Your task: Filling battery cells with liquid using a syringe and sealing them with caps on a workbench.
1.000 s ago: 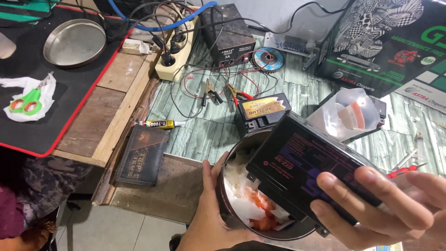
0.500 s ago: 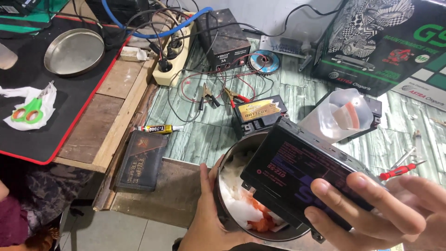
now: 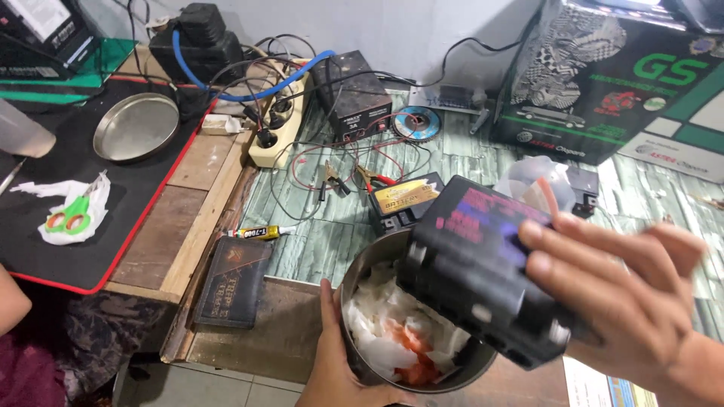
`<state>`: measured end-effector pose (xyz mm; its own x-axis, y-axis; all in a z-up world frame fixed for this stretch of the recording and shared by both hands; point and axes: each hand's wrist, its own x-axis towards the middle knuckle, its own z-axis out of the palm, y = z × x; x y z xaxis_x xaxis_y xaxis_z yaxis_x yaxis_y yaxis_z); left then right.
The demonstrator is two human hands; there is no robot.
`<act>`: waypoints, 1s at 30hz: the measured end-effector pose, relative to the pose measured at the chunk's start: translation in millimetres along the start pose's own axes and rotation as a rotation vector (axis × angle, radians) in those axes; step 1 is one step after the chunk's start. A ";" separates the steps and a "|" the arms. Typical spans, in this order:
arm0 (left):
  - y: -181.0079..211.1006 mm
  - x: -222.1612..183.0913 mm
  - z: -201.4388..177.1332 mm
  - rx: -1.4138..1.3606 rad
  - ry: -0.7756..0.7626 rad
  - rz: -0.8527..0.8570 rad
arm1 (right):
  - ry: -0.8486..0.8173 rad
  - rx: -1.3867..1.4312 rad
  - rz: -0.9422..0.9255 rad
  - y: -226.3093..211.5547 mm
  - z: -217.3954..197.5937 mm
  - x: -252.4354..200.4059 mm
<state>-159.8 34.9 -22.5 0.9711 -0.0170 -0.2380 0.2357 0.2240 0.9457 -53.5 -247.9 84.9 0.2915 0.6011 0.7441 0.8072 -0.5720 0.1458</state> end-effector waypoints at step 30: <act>159.7 -18.8 -32.6 1.478 0.139 1.075 | -0.272 0.814 1.095 163.6 162.7 -494.3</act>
<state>-141.6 102.7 125.8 0.7149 -0.3742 0.5907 -0.5034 -0.8617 0.0633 18.0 -547.8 -365.2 0.9762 0.2053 0.0694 0.1469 -0.3912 -0.9085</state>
